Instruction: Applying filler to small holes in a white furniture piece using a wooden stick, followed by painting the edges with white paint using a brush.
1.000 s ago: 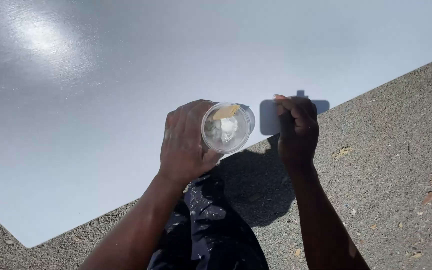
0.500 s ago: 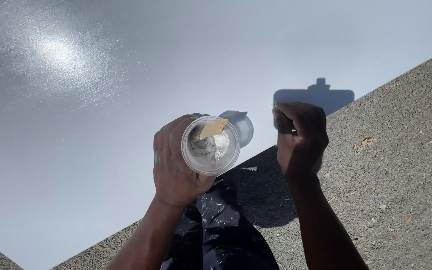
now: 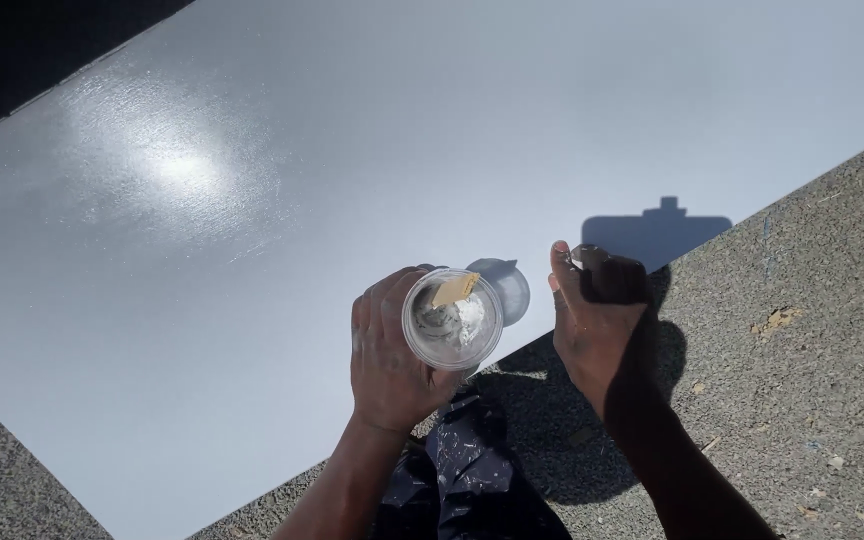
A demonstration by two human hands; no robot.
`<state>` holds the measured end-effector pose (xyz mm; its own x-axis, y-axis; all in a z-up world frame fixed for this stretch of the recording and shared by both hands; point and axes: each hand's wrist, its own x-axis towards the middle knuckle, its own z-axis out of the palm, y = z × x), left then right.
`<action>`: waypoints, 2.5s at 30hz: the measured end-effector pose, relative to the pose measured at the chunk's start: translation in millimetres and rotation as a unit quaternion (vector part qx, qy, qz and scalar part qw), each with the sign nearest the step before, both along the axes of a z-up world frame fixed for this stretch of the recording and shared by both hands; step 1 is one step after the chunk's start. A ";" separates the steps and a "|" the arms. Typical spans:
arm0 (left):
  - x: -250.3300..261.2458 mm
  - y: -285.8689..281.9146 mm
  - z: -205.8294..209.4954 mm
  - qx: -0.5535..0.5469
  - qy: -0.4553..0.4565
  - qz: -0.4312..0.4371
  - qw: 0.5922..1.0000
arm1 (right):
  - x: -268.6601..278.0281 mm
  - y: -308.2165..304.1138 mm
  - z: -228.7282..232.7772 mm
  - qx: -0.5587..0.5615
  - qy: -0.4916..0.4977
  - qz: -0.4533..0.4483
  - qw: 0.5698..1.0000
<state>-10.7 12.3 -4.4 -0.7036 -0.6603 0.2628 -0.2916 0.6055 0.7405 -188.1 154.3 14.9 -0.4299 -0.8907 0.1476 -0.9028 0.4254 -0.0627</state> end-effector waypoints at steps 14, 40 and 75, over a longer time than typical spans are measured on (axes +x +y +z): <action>4.6 -0.1 1.7 0.004 0.000 0.000 1.000 | 2.6 8.8 6.6 0.046 -0.009 0.021 0.999; -28.2 -72.7 -3.5 0.103 0.043 0.076 0.991 | -57.3 -87.7 19.9 -0.196 -0.574 -0.152 0.780; -59.2 -119.6 -11.2 -0.003 -0.123 0.193 0.973 | -119.2 -238.2 16.7 0.134 0.021 0.212 0.968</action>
<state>-69.9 -107.4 -15.6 -0.4451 -0.8870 0.1231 -0.6659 0.4198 0.6167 -307.3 -83.8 31.6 -0.0151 -0.9945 -0.1036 -0.9992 0.0111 0.0392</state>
